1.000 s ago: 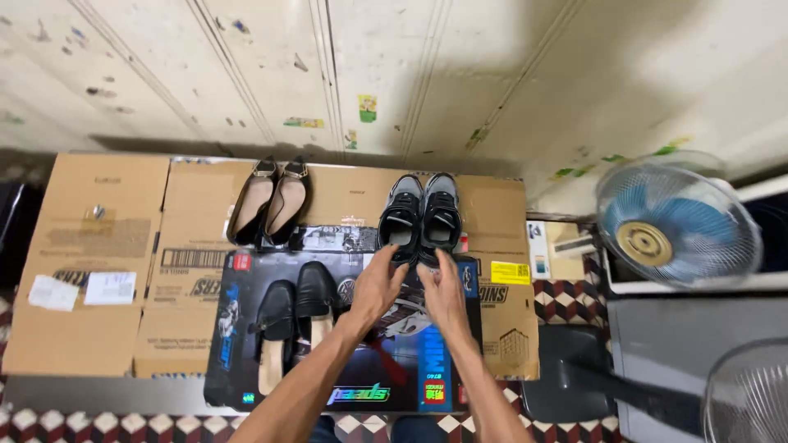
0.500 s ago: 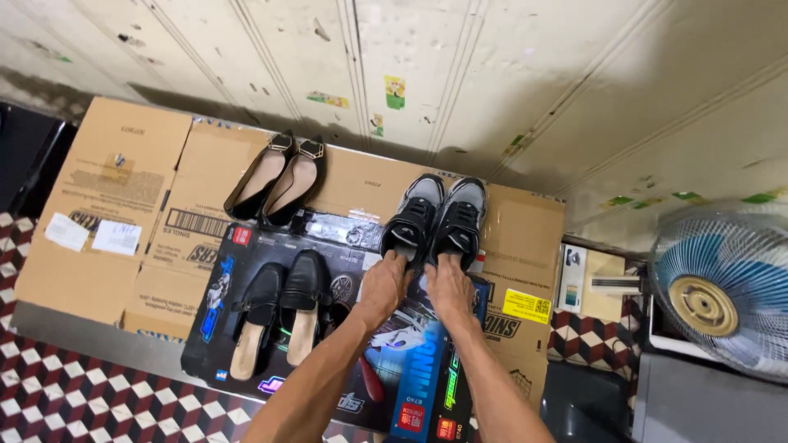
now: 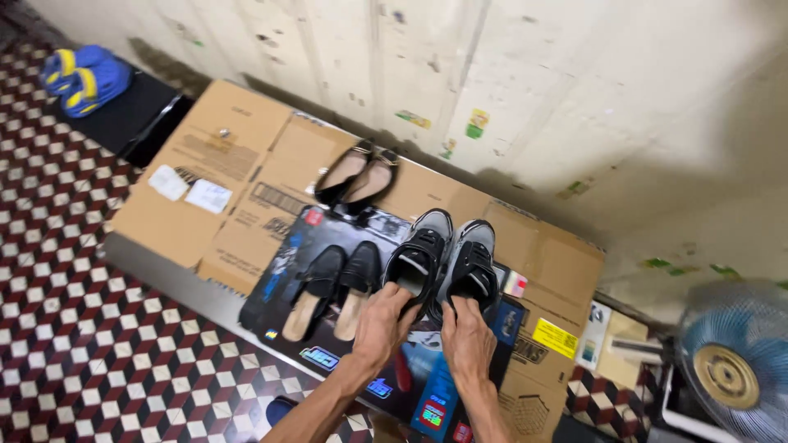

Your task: Organizing shoes by picking them up from a box, brushing them, and placing them into a shoe rack

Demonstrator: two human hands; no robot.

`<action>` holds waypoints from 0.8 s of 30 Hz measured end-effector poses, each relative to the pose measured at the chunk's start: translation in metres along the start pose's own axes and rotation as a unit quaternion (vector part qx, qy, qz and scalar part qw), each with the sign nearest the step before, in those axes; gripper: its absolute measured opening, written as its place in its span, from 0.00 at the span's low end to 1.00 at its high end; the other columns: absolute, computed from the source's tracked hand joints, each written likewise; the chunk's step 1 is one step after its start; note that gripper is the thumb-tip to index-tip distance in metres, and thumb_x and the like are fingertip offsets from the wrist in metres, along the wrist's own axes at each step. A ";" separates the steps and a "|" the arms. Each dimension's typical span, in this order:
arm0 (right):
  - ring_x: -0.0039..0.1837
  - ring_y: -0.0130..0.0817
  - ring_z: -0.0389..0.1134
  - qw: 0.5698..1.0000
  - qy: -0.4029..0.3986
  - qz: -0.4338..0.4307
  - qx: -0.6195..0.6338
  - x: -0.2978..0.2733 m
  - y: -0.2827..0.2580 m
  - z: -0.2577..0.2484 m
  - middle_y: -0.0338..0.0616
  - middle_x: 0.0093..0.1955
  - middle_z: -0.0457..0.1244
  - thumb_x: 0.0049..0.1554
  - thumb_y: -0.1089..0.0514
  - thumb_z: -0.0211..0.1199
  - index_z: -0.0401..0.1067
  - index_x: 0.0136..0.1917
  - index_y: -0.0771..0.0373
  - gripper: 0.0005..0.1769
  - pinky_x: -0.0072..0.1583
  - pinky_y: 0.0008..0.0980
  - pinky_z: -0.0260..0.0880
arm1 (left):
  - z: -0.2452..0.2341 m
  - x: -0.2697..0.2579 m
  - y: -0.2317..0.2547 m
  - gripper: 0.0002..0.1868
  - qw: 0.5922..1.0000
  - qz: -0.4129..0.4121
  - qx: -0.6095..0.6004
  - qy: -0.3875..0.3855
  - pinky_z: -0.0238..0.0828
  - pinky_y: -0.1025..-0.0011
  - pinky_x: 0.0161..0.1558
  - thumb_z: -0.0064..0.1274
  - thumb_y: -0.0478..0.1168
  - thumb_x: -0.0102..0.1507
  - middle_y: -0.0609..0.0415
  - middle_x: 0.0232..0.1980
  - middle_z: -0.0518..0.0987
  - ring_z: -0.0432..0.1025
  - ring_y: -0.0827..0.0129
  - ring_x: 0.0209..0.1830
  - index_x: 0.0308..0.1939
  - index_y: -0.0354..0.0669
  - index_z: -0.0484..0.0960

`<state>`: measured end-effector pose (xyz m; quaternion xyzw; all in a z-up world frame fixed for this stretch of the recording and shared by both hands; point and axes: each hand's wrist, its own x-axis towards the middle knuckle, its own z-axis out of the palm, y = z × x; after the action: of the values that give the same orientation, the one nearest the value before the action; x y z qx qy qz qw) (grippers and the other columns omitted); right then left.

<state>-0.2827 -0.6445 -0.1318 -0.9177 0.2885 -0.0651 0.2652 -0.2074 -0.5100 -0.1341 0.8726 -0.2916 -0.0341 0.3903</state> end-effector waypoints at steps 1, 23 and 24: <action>0.48 0.56 0.65 1.000 -0.002 -0.011 0.001 -0.006 -0.012 0.000 0.42 0.47 0.63 0.56 0.48 0.51 0.68 0.48 0.52 0.10 0.43 0.54 0.63 | -0.017 -0.008 0.000 0.05 1.000 -0.004 0.003 0.010 0.64 0.61 0.30 0.54 0.39 0.59 0.53 0.30 0.67 0.67 0.56 0.28 0.34 0.46 0.73; 0.37 0.43 0.65 0.934 -0.004 -0.354 -0.051 -0.121 -0.285 0.088 0.33 0.39 0.61 0.55 0.52 0.56 0.70 0.45 0.51 0.05 0.46 0.47 0.58 | -0.242 -0.177 -0.122 0.06 0.938 -0.140 0.092 0.303 0.67 0.66 0.31 0.56 0.41 0.59 0.58 0.34 0.72 0.69 0.63 0.28 0.37 0.46 0.78; 0.38 0.46 0.67 0.945 -0.051 -0.321 -0.045 -0.124 -0.293 0.094 0.35 0.42 0.62 0.56 0.51 0.55 0.69 0.47 0.51 0.07 0.34 0.44 0.63 | -0.248 -0.182 -0.126 0.05 0.933 -0.143 0.095 0.317 0.67 0.66 0.31 0.55 0.41 0.59 0.58 0.34 0.72 0.68 0.63 0.28 0.37 0.46 0.78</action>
<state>-0.2147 -0.3290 -0.0544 -0.9748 -0.0327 -0.0864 0.2033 -0.2259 -0.1818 -0.0811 0.9035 -0.0272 0.2164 0.3689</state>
